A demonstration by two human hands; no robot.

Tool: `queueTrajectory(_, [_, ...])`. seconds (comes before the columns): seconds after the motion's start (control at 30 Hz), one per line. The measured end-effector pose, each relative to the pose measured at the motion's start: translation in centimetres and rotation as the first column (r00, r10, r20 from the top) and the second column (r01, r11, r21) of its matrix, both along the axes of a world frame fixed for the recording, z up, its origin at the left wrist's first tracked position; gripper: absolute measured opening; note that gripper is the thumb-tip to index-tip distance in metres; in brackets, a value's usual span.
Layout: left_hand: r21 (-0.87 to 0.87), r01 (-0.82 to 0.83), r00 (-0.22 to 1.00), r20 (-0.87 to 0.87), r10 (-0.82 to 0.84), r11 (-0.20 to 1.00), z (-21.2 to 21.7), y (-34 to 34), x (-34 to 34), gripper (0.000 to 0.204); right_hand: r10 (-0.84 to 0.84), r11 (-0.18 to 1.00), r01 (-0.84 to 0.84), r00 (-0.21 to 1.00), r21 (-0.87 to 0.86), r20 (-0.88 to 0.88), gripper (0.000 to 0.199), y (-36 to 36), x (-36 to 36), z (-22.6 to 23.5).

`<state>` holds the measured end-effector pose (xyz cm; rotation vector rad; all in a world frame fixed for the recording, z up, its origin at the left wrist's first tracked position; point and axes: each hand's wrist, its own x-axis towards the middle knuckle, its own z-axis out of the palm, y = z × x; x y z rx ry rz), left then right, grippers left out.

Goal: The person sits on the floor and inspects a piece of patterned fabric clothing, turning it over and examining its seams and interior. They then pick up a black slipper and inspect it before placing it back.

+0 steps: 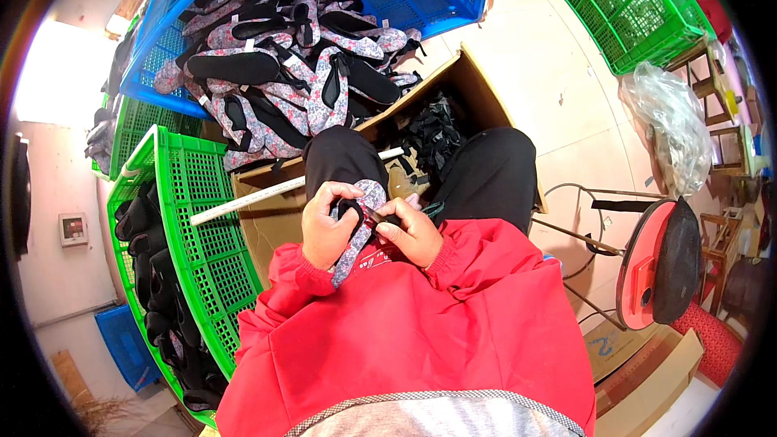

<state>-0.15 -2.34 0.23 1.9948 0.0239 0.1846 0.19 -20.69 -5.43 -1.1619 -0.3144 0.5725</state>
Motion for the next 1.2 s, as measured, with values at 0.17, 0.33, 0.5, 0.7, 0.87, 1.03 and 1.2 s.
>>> queueTrajectory(0.17, [0.098, -0.042, 0.997, 0.073, 0.035, 0.994, -0.3, -0.6, -0.2, 0.020, -0.070, 0.988, 0.082, 0.993, -0.130, 0.098, 0.022, 0.4, -0.4, -0.2])
queueTrajectory(0.33, [0.121, -0.069, 0.994, 0.091, 0.058, 0.990, -0.5, -0.7, -0.3, 0.021, -0.084, 0.974, 0.116, 0.983, -0.196, 0.165, 0.022, 0.6, -0.5, -0.4])
queueTrajectory(0.5, [0.132, -0.077, 0.993, 0.098, 0.064, 0.988, -0.8, -0.9, -0.3, 0.021, -0.080, 0.966, 0.116, 0.984, -0.232, 0.160, 0.020, 0.6, -0.5, 0.0])
queueTrajectory(0.7, [0.158, -0.090, 0.992, 0.099, 0.075, 0.983, -0.6, -1.0, -0.3, 0.022, -0.085, 0.963, 0.122, 0.983, -0.239, 0.161, 0.020, 0.6, -0.6, -0.1])
queueTrajectory(0.87, [0.168, -0.097, 0.990, 0.116, 0.078, 0.981, -0.8, -1.0, -0.3, 0.022, -0.085, 0.960, 0.129, 0.980, -0.250, 0.181, 0.019, 0.8, -0.6, -0.2])
queueTrajectory(1.03, [0.182, -0.108, 0.989, 0.120, 0.087, 0.977, -0.6, -1.1, -0.3, 0.022, -0.084, 0.953, 0.129, 0.982, -0.273, 0.171, 0.017, 0.8, -0.7, -0.3])
queueTrajectory(1.2, [0.173, -0.109, 0.988, 0.124, 0.088, 0.979, -0.8, -1.1, -0.2, 0.022, -0.084, 0.955, 0.120, 0.986, -0.271, 0.142, 0.014, 0.7, -0.6, 0.6])
